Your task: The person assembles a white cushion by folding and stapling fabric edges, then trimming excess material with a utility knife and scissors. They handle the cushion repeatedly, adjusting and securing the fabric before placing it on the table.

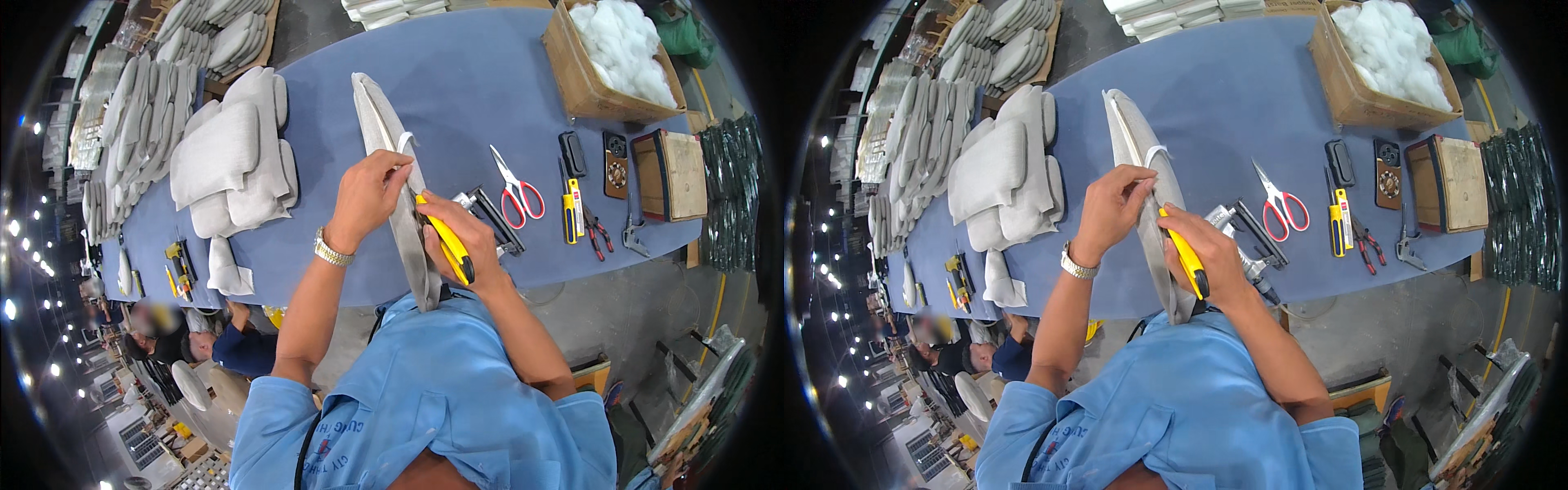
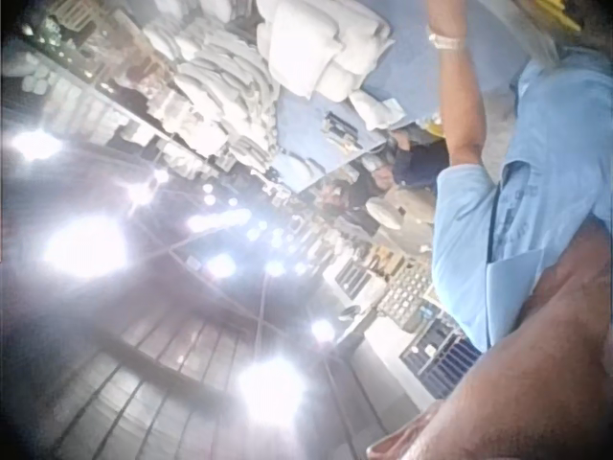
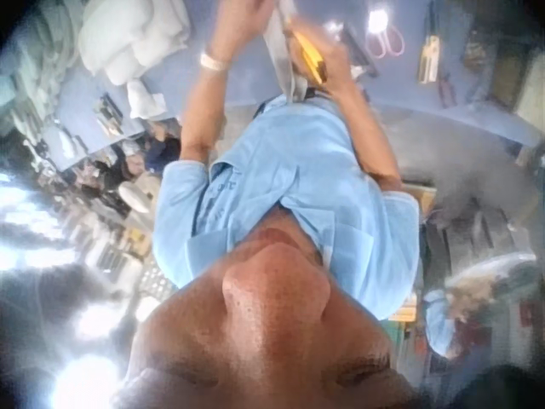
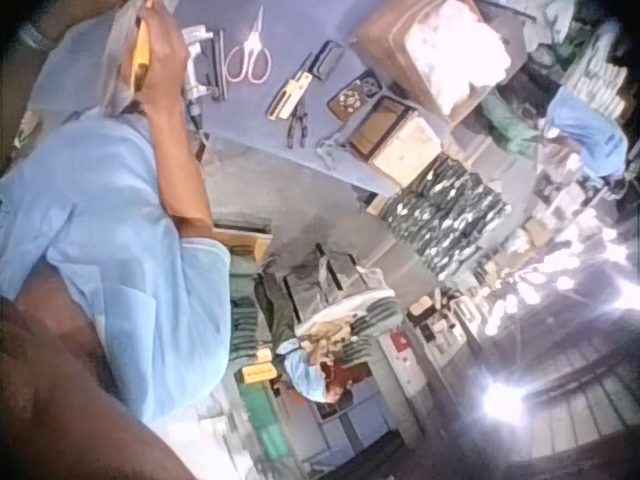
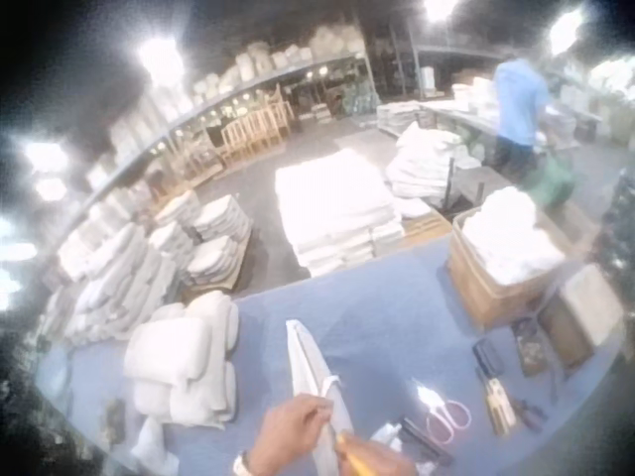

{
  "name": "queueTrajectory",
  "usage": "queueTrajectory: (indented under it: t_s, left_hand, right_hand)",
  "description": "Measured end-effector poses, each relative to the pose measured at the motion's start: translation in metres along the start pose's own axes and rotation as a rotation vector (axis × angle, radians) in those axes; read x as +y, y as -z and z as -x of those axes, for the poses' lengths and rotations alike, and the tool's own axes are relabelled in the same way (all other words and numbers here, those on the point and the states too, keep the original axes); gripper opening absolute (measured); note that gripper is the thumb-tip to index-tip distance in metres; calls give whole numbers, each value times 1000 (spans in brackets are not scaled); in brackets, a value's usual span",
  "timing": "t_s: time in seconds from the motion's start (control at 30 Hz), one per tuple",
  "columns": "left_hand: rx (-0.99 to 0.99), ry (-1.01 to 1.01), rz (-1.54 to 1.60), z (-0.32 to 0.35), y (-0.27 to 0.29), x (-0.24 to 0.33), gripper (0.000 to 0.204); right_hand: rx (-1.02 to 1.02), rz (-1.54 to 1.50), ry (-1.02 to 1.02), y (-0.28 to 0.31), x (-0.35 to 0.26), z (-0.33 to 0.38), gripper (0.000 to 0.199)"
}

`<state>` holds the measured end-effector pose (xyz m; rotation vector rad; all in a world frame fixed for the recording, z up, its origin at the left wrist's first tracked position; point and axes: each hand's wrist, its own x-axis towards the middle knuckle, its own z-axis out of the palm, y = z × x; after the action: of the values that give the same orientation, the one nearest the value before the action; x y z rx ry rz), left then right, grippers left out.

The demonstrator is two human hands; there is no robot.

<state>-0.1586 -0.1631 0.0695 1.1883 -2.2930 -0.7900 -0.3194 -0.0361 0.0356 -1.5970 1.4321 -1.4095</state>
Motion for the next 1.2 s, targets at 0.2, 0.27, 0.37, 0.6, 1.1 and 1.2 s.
queueTrajectory:
  t_s: [0.2, 0.27, 0.37, 0.6, 1.1, 1.2]
  left_hand:
    - [16, 68, -161, 6, 0, -7, 30]
    - [-22, 154, -304, -7, -4, -7, 37]
    - [-156, 264, -502, -26, -9, -7, 43]
    - [5, -48, -339, -18, -16, -4, 32]
    - [27, 501, 683, -16, -33, -26, 32]
    - [19, 526, 725, -19, -35, -28, 31]
  right_hand:
    - [21, -36, 61, -4, 3, 2, 31]
    - [41, -5, 101, -7, 6, 3, 32]
    - [42, -31, 97, -9, 6, 4, 30]
    - [115, -53, 77, -2, 9, 5, 29]
    - [148, -41, 47, 2, 10, 19, 31]
    - [124, -36, -1, 10, -1, 34, 31]
